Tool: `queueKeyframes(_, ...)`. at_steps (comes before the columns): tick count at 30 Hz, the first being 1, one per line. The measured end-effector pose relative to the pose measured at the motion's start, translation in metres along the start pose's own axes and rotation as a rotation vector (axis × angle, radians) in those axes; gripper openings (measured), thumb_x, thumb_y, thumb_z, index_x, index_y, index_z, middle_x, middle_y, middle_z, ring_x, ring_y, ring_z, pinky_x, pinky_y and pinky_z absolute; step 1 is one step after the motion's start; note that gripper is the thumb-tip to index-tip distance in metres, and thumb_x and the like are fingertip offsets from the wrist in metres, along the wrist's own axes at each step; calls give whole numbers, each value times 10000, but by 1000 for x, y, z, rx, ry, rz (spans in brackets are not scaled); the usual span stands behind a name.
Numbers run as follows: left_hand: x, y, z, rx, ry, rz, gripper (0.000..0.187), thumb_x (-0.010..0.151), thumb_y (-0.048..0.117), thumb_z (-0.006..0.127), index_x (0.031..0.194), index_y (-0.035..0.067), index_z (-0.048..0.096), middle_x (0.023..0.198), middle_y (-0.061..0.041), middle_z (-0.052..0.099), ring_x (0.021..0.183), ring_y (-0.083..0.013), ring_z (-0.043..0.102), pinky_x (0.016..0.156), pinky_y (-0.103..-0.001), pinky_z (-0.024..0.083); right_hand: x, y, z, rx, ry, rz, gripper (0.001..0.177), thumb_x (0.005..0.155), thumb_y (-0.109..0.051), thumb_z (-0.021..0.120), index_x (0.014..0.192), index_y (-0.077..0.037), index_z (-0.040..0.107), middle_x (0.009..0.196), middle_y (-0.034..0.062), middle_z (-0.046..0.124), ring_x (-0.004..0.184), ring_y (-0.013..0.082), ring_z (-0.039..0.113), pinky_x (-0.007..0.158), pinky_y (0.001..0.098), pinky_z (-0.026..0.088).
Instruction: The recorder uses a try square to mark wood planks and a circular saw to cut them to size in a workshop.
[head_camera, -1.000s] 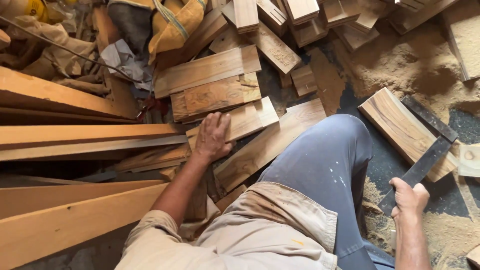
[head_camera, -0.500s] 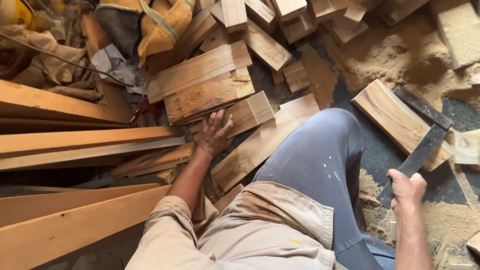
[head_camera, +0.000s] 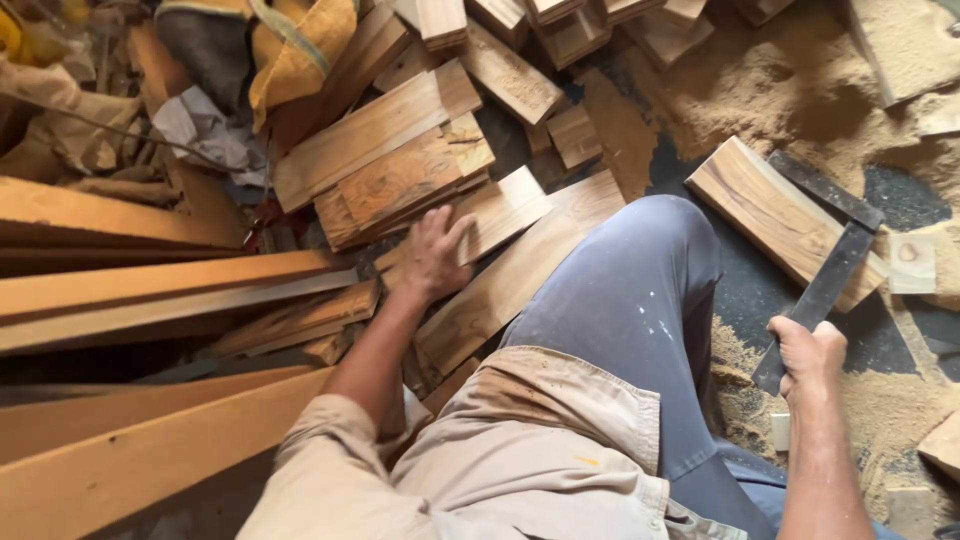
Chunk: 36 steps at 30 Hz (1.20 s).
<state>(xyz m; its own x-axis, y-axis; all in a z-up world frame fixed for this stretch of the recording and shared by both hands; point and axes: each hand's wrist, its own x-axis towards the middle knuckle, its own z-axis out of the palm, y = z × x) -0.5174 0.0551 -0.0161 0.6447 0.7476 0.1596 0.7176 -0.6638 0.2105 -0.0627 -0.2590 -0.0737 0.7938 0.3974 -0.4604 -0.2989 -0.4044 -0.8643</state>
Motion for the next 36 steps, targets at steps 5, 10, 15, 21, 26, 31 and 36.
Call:
queueKeyframes(5,-55,-15,-9,-47,71,-21,665,633,159,822,1273,119,649,1452,-260,497,1324,-458,458,1083,-565,424,8,10,4,-36,-4,-44,162,842,4,707,975,45,624,879,99,651,686,172,635,522,354,504)
queueKeyframes(10,-42,-21,6,9,121,69,610,661,124,809,1253,144,664,1518,-238,493,1392,-427,469,1137,-567,387,11,13,3,-8,12,-57,143,821,8,710,943,30,639,859,85,666,691,156,652,534,332,525)
queueKeyframes(15,-41,-25,3,-9,95,88,823,545,282,896,1286,93,590,1424,-364,425,1293,-552,407,1065,-627,342,14,13,2,-70,4,-60,131,832,-11,730,935,7,651,852,84,677,695,152,661,531,314,512)
queueKeyframes(21,-45,-37,14,-27,-76,-34,676,721,242,770,1368,163,591,1522,-275,428,1391,-464,419,1160,-544,354,2,0,6,-108,40,-43,121,864,-37,728,937,10,644,855,76,654,654,151,617,478,341,443)
queueKeyframes(26,-42,-49,-8,176,49,198,753,676,448,827,1375,228,653,1603,-162,393,1373,-372,466,1133,-583,352,3,10,2,-120,21,-78,139,860,-51,736,938,6,635,843,61,648,647,130,609,464,314,447)
queueKeyframes(31,-28,-44,-5,229,3,202,762,737,542,804,1413,239,626,1627,-151,345,1353,-371,506,1124,-581,365,2,2,8,-118,41,-37,147,864,-53,732,940,2,618,834,70,631,626,152,592,436,343,420)
queueKeyframes(36,-7,-27,13,241,-35,19,730,822,546,790,1458,243,599,1579,-151,336,1263,-374,518,1091,-641,390,-6,1,9,-138,35,-10,159,864,-49,730,953,5,609,834,81,632,625,166,599,444,359,413)
